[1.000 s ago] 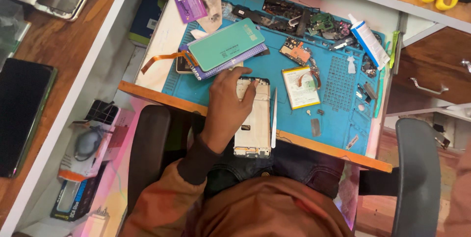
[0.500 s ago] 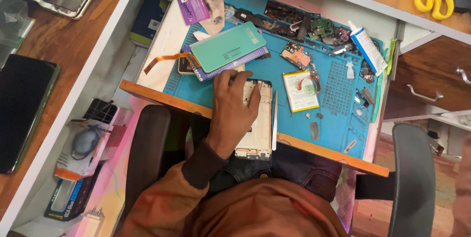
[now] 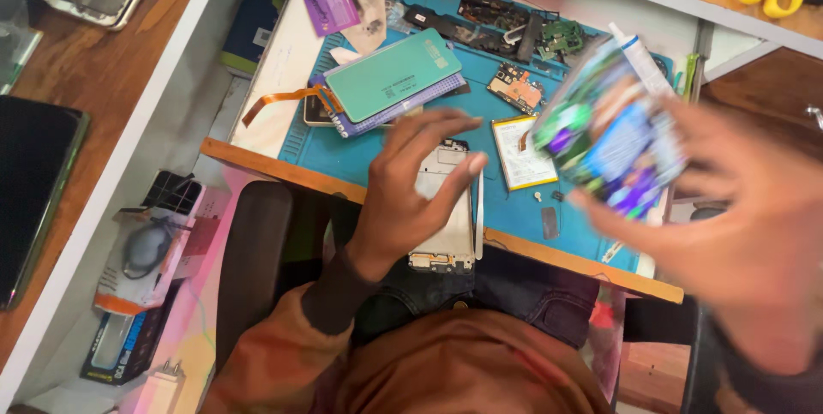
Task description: The person repairs a smartphone by applying adhesive to a ribbon cable and attaching it to the phone's internal frame. They also briefly test the phone's screen functionality.
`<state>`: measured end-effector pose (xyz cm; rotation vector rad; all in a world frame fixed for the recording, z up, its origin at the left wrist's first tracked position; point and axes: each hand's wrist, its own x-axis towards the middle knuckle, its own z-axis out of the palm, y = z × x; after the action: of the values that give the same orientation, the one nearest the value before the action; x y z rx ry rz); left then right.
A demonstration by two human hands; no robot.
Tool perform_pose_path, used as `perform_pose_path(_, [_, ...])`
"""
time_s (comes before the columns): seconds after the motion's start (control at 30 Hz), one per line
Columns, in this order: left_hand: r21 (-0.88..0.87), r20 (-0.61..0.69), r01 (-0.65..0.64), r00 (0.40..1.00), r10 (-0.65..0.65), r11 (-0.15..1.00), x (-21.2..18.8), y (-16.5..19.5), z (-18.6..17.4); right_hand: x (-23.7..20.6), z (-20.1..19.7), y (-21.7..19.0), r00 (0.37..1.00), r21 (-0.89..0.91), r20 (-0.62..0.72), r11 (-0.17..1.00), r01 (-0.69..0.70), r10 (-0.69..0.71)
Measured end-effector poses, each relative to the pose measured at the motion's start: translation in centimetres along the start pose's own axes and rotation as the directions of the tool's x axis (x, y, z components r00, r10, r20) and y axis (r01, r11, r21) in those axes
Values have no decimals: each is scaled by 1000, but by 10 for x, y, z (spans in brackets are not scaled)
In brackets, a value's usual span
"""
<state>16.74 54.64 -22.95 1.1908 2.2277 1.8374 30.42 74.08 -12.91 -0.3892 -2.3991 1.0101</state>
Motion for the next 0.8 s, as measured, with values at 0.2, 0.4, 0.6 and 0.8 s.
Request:
perform_pose_path(0.2, [-727,393,362,916,-79,583,-9,5,50,-37,21,60,993,-192,119,981,22,1])
perform_pose_path(0.4, [-890,412,432,899,-151,147,-13,-7,112,-44,0,99,953,255,302,960,-114,33])
perform_pose_path(0.6, [-906,416,400,901,-120,-139,-10,-23,128,-52,-15,136,851,573,523,724,-384,37])
perform_pose_path(0.8, [-907,419,403,895,-151,-126,-24,-46,122,-64,11,151,844,694,529,529,-488,85])
